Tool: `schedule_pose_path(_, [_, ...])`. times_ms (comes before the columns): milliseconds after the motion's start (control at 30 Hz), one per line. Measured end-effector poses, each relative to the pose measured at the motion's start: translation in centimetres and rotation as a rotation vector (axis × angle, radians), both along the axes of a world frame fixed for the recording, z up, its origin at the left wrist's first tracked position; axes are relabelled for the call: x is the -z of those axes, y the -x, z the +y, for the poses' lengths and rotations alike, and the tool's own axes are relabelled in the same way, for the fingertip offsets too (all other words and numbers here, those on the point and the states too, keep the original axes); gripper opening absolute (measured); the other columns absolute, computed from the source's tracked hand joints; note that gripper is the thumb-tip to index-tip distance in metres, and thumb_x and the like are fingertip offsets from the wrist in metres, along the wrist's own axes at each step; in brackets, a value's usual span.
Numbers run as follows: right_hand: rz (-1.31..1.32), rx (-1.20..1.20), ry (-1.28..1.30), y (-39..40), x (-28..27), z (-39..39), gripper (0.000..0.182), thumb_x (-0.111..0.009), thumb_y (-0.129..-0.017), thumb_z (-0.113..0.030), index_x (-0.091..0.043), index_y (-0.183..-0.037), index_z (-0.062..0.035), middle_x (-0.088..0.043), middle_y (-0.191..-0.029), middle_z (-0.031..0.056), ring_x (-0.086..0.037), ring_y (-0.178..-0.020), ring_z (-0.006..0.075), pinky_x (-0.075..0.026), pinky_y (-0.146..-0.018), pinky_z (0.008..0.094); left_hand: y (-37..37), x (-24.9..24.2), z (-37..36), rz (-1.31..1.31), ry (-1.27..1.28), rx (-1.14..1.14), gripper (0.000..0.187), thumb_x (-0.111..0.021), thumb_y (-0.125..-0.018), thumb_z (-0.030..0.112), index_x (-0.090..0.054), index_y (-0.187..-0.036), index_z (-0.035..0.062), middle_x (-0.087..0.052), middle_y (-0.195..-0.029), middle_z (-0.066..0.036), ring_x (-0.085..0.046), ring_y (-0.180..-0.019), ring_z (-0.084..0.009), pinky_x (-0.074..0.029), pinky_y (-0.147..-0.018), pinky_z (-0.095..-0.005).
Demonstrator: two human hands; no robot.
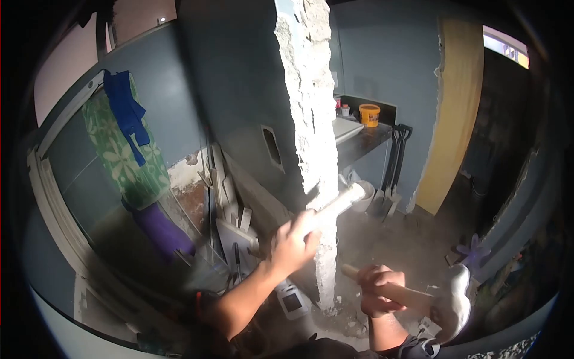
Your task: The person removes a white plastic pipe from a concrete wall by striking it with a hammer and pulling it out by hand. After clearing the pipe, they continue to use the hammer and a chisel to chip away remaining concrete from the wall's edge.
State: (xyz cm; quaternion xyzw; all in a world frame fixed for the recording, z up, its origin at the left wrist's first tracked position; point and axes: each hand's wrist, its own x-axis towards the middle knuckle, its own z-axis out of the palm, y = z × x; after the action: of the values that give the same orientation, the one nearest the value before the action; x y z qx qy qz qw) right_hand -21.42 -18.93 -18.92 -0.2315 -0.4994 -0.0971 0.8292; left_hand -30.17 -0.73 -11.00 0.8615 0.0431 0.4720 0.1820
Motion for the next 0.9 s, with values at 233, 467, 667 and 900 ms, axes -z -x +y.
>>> schedule_pose_path(233, [0.162,0.033,0.129,0.0,5.5,-0.5,0.074,-0.046,-0.089,-0.078,-0.052,-0.081,-0.0046,-0.050,-0.059,0.0064,-0.050,-0.049,0.0189,-0.046,-0.047,0.0320,1.9,2.2,1.7,0.071,-0.004,0.003,0.026,-0.068,-0.092,0.012,-0.059,-0.111,-0.0037,-0.066,-0.080,-0.021,-0.070,-0.070,-0.0370,-0.053,-0.060,-0.0392])
schedule_pose_path(467, [0.263,0.105,0.513,0.4,7.1,-1.4,0.074,-0.043,-0.093,-0.072,-0.051,-0.089,0.0018,-0.054,-0.064,0.0090,-0.053,-0.053,0.0158,-0.041,-0.047,0.0283,0.5,2.4,4.3,-0.005,-0.077,-0.073,0.028,-0.067,-0.094,0.015,-0.060,-0.113,-0.0037,-0.067,-0.083,-0.022,-0.069,-0.075,-0.0398,-0.054,-0.065,-0.0404])
schedule_pose_path(667, [0.160,0.107,0.405,0.1,5.6,-1.1,0.074,-0.041,-0.096,-0.071,-0.047,-0.067,-0.0036,-0.049,-0.058,0.0075,-0.052,-0.052,0.0193,-0.042,-0.048,0.0317,1.0,2.0,4.0,-0.084,-0.066,-0.051,0.035,-0.069,-0.092,0.018,-0.060,-0.114,-0.0077,-0.069,-0.090,-0.027,-0.070,-0.079,-0.0426,-0.057,-0.068,-0.0436])
schedule_pose_path(900, [-0.016,0.004,0.010,1.2,1.3,0.8,0.071,-0.039,-0.095,-0.074,-0.052,-0.092,-0.0043,-0.050,-0.060,0.0052,-0.049,-0.049,0.0176,-0.045,-0.048,0.0364,0.9,2.0,4.8,-0.095,-0.104,-0.086,0.026,-0.069,-0.092,0.016,-0.062,-0.110,-0.0026,-0.067,-0.083,-0.021,-0.069,-0.072,-0.0382,-0.054,-0.062,-0.0404])
